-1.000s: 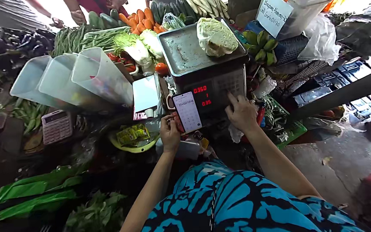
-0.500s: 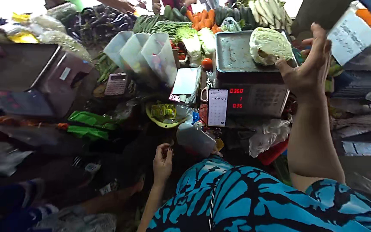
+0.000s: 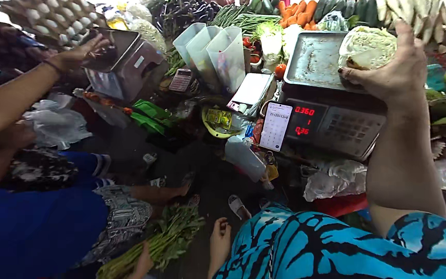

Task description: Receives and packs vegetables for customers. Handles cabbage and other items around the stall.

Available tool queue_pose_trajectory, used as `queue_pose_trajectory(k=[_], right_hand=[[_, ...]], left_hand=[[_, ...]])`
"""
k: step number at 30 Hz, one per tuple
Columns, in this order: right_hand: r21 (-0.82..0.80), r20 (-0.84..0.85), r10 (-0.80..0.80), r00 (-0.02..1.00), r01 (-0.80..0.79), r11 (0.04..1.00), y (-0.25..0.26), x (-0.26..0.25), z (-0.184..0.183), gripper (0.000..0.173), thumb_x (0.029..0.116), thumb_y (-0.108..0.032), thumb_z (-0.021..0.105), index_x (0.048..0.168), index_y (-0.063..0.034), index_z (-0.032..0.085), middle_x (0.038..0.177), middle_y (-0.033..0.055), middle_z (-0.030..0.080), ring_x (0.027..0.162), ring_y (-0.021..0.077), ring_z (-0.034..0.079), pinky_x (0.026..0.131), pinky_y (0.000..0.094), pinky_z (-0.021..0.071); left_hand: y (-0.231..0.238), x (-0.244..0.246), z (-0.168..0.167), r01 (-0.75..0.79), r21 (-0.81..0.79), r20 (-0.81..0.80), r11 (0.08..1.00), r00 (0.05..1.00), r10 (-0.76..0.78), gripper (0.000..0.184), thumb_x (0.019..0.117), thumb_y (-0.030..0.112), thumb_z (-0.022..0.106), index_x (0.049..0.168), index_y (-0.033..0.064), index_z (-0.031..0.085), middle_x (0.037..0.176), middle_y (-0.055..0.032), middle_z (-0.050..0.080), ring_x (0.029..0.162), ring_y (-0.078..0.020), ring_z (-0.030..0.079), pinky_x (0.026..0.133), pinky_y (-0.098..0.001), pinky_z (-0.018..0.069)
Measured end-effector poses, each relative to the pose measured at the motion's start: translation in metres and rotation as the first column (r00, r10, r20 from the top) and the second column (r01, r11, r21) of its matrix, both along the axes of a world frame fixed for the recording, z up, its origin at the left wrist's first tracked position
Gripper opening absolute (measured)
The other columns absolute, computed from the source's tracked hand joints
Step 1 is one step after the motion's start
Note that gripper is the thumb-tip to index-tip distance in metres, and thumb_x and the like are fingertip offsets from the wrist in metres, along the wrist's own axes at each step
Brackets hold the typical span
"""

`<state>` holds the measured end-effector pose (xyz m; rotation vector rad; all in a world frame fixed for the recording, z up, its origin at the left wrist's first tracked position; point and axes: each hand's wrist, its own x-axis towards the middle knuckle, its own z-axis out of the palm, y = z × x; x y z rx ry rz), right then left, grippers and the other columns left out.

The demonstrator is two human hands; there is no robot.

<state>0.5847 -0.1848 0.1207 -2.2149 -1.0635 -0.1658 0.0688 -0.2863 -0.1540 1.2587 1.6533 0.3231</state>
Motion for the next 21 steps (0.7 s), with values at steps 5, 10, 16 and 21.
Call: queue_pose_trajectory(k=[5, 10, 16, 21], right_hand=[[0.204, 0.125, 0.113, 0.986, -0.137, 0.969, -0.008, -0.023, 0.005, 0.116, 0.0694, -0.061, 0.08, 0.159, -0.0057, 0.031, 0.148, 0.0298, 0.047, 0.135, 0.0447, 0.048, 0.111, 0.0593, 0.0383], [0.26, 0.164, 0.644, 0.748, -0.662, 0.703, -0.032, -0.131, -0.007, 0.125, 0.0595, -0.054, 0.09, 0.156, -0.0011, 0.032, 0.151, 0.0261, 0.044, 0.137, 0.0361, 0.048, 0.112, 0.0525, 0.0441], [-0.002, -0.23, 0.955, 0.186, -0.982, 0.191, -0.049, -0.249, -0.113, 0.116, 0.0548, -0.047, 0.097, 0.155, -0.0231, 0.045, 0.158, 0.0233, 0.039, 0.136, 0.0466, 0.047, 0.105, 0.0622, 0.0434], [-0.034, -0.264, 0.837, 0.479, -0.872, 0.488, -0.063, -0.213, -0.152, 0.078, 0.0843, -0.051, 0.077, 0.147, -0.0109, 0.054, 0.129, 0.0185, 0.065, 0.117, 0.0369, 0.063, 0.097, 0.0574, 0.0512]], left_hand=[[-0.023, 0.001, 0.018, -0.062, 0.09, 0.072, 0.994, 0.996, 0.056, 0.033, 0.1003, 0.011, 0.06, 0.132, -0.0002, 0.059, 0.114, -0.015, 0.071, 0.095, -0.0213, 0.071, 0.087, -0.0405, 0.0587], [-0.001, 0.018, 0.069, -0.097, 0.186, 0.586, 0.978, 0.81, -0.031, 0.078, 0.0948, 0.043, 0.066, 0.151, -0.0002, 0.034, 0.133, -0.011, 0.065, 0.114, -0.0233, 0.068, 0.09, -0.0422, 0.0598], [0.013, 0.057, 0.1, -0.284, -0.101, 0.917, 0.954, 0.344, 0.2, 0.083, 0.068, 0.079, 0.073, 0.129, 0.0222, 0.065, 0.114, -0.0022, 0.075, 0.103, -0.019, 0.073, 0.082, -0.0443, 0.062], [0.0, 0.051, 0.091, -0.428, -0.288, 0.756, 0.857, 0.448, 0.477, 0.029, 0.1003, 0.019, 0.041, 0.124, 0.0053, 0.051, 0.099, -0.0062, 0.072, 0.091, -0.0147, 0.073, 0.08, -0.0353, 0.0628]])
